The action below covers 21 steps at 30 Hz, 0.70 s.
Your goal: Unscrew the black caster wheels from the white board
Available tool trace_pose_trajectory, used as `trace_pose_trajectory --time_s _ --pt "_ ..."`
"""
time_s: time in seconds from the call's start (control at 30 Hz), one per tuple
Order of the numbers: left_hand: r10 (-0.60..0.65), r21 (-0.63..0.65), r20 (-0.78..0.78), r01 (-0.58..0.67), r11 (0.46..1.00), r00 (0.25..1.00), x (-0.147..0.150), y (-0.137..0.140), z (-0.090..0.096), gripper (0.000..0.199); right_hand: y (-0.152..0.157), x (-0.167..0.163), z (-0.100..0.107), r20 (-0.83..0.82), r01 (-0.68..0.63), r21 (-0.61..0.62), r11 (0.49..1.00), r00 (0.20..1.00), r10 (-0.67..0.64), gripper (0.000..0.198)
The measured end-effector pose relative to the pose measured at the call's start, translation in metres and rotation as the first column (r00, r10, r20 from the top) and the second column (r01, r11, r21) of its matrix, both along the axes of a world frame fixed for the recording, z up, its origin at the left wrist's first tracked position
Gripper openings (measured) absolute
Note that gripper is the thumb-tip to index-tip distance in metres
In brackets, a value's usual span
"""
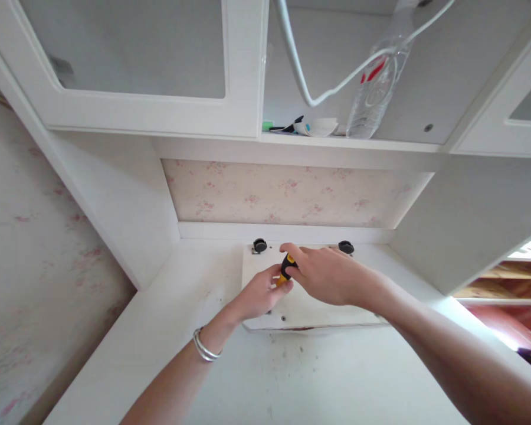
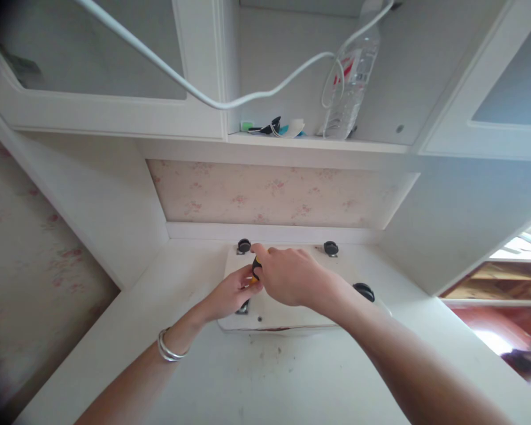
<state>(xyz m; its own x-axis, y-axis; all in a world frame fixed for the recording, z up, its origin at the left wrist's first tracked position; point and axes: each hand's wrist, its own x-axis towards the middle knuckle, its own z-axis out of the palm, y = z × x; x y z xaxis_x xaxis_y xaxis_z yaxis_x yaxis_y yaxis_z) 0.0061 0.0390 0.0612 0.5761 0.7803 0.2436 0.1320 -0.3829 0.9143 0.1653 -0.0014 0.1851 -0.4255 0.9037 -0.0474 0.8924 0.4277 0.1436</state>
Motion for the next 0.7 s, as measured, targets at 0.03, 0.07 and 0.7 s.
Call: trace_pose_trajectory --time_s 0.03,0.07,0.7 --pt "-0.011 -0.002 0.005 0.011 1.000 1.000 -0.0010 0.0000 0.0002 0.025 0.0004 0.0013 0.0005 -0.025 -0.006 -0.024 1.000 1.000 0.005 0.036" --pt "-0.007 0.000 0.005 0.007 1.000 1.000 -0.0016 0.0003 -0.0001 0.026 0.0008 0.0019 0.0010 -0.035 -0.001 -0.038 0.999 0.999 -0.001 0.037" --pt "0.094 0.021 -0.041 -0.094 0.995 0.995 0.0057 0.0000 0.0005 0.023 0.0020 -0.0008 -0.0003 -0.003 0.127 0.063 0.990 0.992 -0.127 0.045"
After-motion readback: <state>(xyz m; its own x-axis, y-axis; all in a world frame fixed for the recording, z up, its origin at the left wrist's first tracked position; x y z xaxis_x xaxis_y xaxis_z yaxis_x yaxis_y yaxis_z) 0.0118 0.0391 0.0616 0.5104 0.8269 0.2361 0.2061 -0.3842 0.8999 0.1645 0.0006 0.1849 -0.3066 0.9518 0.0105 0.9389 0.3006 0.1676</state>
